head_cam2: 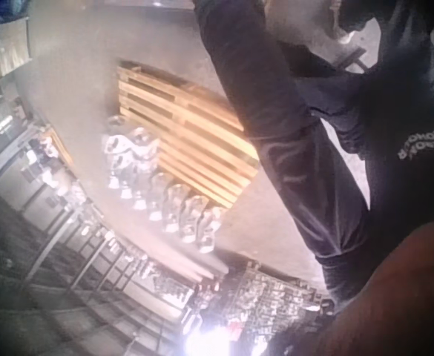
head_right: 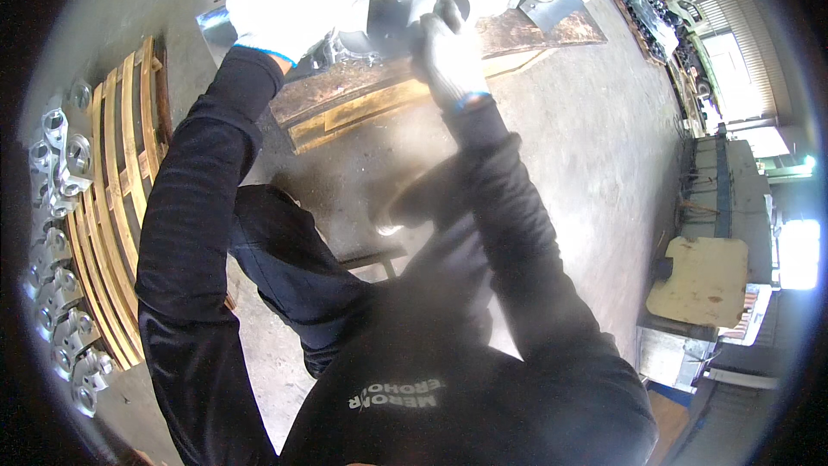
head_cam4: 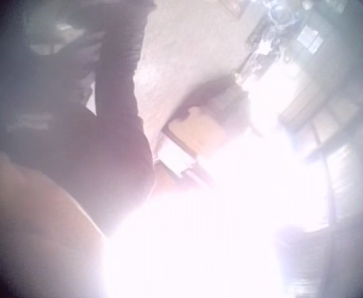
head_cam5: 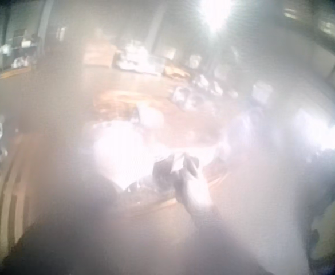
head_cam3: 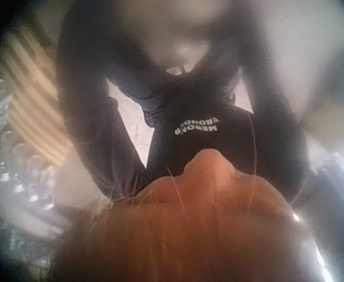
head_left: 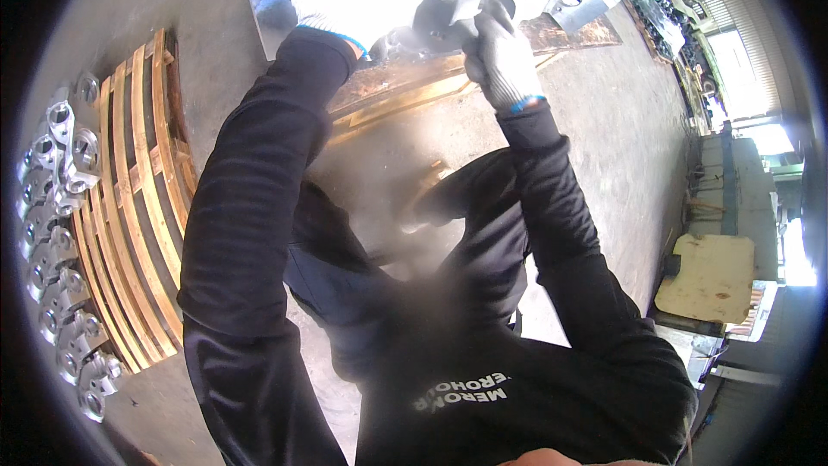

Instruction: The person kneels on the floor and uses a metal file to deburr a large aluminum casting. They repeatedly file edges and corners, rotate the part to access different surfaces, and continue the process throughout the clip.

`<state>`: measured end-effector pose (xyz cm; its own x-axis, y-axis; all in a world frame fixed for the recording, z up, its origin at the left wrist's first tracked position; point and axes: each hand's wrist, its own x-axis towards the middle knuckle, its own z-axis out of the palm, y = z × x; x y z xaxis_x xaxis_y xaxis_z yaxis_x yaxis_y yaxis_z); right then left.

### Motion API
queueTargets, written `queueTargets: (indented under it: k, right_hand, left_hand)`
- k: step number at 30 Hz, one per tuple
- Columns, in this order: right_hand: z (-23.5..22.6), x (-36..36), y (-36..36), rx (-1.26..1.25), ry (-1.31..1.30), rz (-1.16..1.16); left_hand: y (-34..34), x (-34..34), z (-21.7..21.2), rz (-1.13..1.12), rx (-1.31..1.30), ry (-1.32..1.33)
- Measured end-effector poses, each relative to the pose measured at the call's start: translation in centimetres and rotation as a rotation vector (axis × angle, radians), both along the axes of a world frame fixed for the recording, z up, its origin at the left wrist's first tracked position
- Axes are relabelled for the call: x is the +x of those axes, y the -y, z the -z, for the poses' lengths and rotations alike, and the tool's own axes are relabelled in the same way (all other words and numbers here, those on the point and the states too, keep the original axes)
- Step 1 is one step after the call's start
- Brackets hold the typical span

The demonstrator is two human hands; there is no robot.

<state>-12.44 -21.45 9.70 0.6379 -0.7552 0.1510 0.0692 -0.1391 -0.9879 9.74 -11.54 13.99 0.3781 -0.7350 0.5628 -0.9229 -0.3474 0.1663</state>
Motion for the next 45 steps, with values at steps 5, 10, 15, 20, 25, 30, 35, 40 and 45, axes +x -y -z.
queueTargets:
  k: [5, 10, 15, 20, 25, 30, 35, 40, 45]
  right_hand:
    - [-1.1, 0.0, 0.0, -0.331, -0.210, 0.069]
    - [-3.2, -0.1, -0.5, -0.459, -0.236, -0.045]
    - [-2.0, 0.4, -0.7, -0.068, -0.193, 0.007]
    - [0.8, 2.6, 2.6, -0.730, -0.117, 0.050]
    - [-1.5, 0.6, -1.2, 0.032, -0.037, -0.039]
    - [-2.7, -0.1, -2.7, 0.052, -0.111, 0.049]
    - [-0.7, 1.0, -1.8, -0.147, -0.028, 0.084]
    - [-2.6, 1.1, -3.0, 0.200, 0.053, 0.083]
    - [-2.9, 0.4, -3.2, -0.001, -0.049, 0.050]
  left_hand:
    - [-0.1, 0.0, 0.1, -0.011, -0.051, 0.011]
    - [0.5, 0.9, 1.5, -0.001, -0.065, 0.017]
    - [0.4, 1.9, 2.1, 0.003, -0.200, 0.036]
    - [-1.4, 0.5, -1.7, -0.029, 0.176, -0.102]
    - [-2.7, -1.9, -4.5, -0.070, 0.218, -0.069]
    - [-2.4, -1.2, -3.4, -0.058, 0.140, -0.146]
    - [-1.9, -0.6, -2.1, -0.039, 0.087, 0.032]
    - [-2.1, -1.2, -2.3, -0.033, -0.029, -0.183]
    - [-2.0, -1.7, -2.6, -0.088, -0.122, -0.047]
